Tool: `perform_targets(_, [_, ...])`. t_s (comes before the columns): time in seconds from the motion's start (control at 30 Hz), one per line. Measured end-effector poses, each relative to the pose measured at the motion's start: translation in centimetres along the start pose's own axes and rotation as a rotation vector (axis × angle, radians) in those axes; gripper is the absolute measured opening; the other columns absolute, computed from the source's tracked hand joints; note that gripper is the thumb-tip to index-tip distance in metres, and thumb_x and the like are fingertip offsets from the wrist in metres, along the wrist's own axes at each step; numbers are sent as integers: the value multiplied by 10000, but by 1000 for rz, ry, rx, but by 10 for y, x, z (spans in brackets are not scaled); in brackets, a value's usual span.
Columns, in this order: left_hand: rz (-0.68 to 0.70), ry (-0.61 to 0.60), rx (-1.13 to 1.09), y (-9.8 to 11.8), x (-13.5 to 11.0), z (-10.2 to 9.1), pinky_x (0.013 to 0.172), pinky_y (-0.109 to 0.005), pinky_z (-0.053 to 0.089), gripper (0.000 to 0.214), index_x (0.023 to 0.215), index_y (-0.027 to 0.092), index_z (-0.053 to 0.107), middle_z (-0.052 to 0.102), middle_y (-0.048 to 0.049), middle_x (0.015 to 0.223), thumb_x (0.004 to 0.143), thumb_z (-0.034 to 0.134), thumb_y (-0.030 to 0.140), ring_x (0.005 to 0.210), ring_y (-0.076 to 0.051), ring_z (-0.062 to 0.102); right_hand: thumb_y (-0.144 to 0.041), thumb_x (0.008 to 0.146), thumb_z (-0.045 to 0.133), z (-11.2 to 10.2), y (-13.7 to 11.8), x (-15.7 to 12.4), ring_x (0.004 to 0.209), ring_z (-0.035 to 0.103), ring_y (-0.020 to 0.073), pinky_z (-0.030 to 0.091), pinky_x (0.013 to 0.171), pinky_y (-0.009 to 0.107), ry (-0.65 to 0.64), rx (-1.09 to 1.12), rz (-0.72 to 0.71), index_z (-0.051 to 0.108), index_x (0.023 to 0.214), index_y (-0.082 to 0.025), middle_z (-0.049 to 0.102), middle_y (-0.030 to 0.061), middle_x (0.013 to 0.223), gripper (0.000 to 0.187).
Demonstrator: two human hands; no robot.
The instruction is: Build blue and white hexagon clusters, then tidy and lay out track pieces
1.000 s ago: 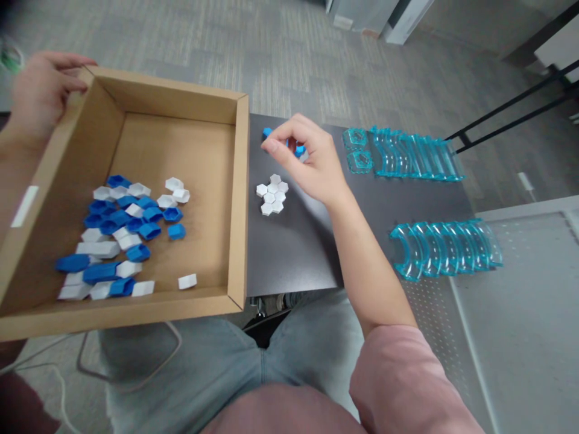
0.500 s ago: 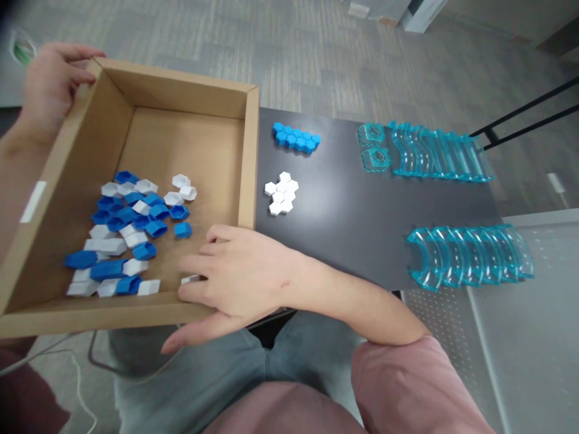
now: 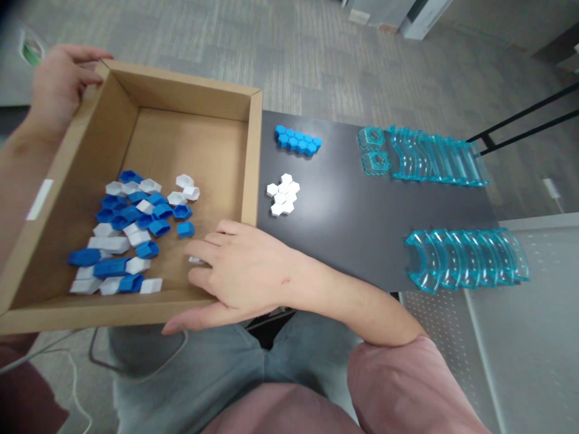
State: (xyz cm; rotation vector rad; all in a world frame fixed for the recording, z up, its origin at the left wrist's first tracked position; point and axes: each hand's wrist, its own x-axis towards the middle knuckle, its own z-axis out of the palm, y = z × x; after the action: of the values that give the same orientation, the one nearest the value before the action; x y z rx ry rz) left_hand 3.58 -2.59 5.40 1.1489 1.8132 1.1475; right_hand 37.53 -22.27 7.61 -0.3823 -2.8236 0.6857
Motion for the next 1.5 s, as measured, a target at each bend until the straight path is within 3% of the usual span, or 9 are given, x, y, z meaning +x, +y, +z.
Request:
perform_targets(0.23, [29, -43, 61, -11, 15, -7, 1269, -195, 463, 857, 1663, 141, 661, 791, 122, 1528, 813, 646, 33, 1536, -179, 590, -770, 1175, 593, 0, -3, -2, 989, 756, 283, 585, 1022, 495, -46, -99, -10, 881, 1058, -184, 838, 202, 1367, 663])
perform_targets(0.43, [34, -35, 31, -12, 16, -7, 1215, -168, 475, 820, 1655, 134, 662, 786, 115, 1524, 844, 621, 17, 1491, -157, 613, -725, 1181, 581, 2, -4, -1, 981, 751, 303, 584, 1021, 519, -65, -101, 33, 885, 1086, -176, 839, 211, 1292, 635])
perform_targets(0.6, [30, -35, -19, -8, 3, -3, 1204, -163, 470, 877, 1668, 109, 649, 786, 86, 1504, 798, 605, 11, 1449, -148, 611, -458, 1202, 618, -8, -1, 1, 1150, 746, 269, 586, 1063, 453, -54, -9, 18, 851, 1262, -270, 806, 134, 1452, 305])
perform_targets(0.7, [37, -34, -10, -8, 3, -2, 1241, -168, 470, 914, 1675, 101, 645, 782, 81, 1516, 762, 615, 57, 1463, -157, 611, -300, 1229, 573, -19, 4, -2, 1261, 735, 214, 572, 1109, 385, -29, 83, -16, 812, 1357, -313, 792, 77, 1440, 272])
perform_targets(0.8, [48, -9, 62, -7, 4, -1, 1331, -246, 480, 954, 1652, 96, 670, 782, 66, 1555, 700, 602, 84, 1503, -176, 620, -286, 1275, 516, -28, 17, -9, 1283, 728, 189, 552, 1138, 363, 115, 139, -42, 784, 1372, -279, 773, 64, 1358, 285])
perform_targets(0.93, [54, 10, 100, -4, 0, 2, 1408, -405, 490, 974, 1638, 98, 679, 780, 43, 1583, 668, 595, 117, 1514, -200, 648, -360, 1262, 591, -39, 48, -26, 1187, 719, 233, 603, 1091, 423, 474, 190, -58, 751, 1377, -273, 758, 53, 1267, 216])
perform_targets(1.1, [110, 39, 61, -2, -12, 7, 1413, -485, 499, 1023, 1629, 49, 680, 777, -33, 1558, 614, 580, 138, 1511, -260, 672, -773, 1110, 735, -55, 101, -48, 1045, 747, 256, 697, 986, 453, 852, 252, 235, 742, 1380, -346, 745, 39, 1205, 505])
perform_targets(1.27, [137, 20, -1, -7, -15, 9, 1406, -531, 496, 1064, 1645, 11, 656, 786, -70, 1551, 600, 571, 192, 1506, -300, 678, -931, 956, 814, -61, 149, -68, 1105, 781, 277, 732, 1019, 482, 910, 275, 372, 750, 1261, -330, 772, 44, 1170, 677])
perform_targets(1.5, [170, 21, -3, -14, -10, 7, 1396, -598, 491, 1010, 1592, 17, 689, 787, -103, 1559, 607, 579, 213, 1535, -326, 675, -899, 951, 851, -59, 186, -88, 1099, 789, 265, 742, 1037, 507, 857, 218, 363, 740, 1223, -312, 750, 33, 1131, 656])
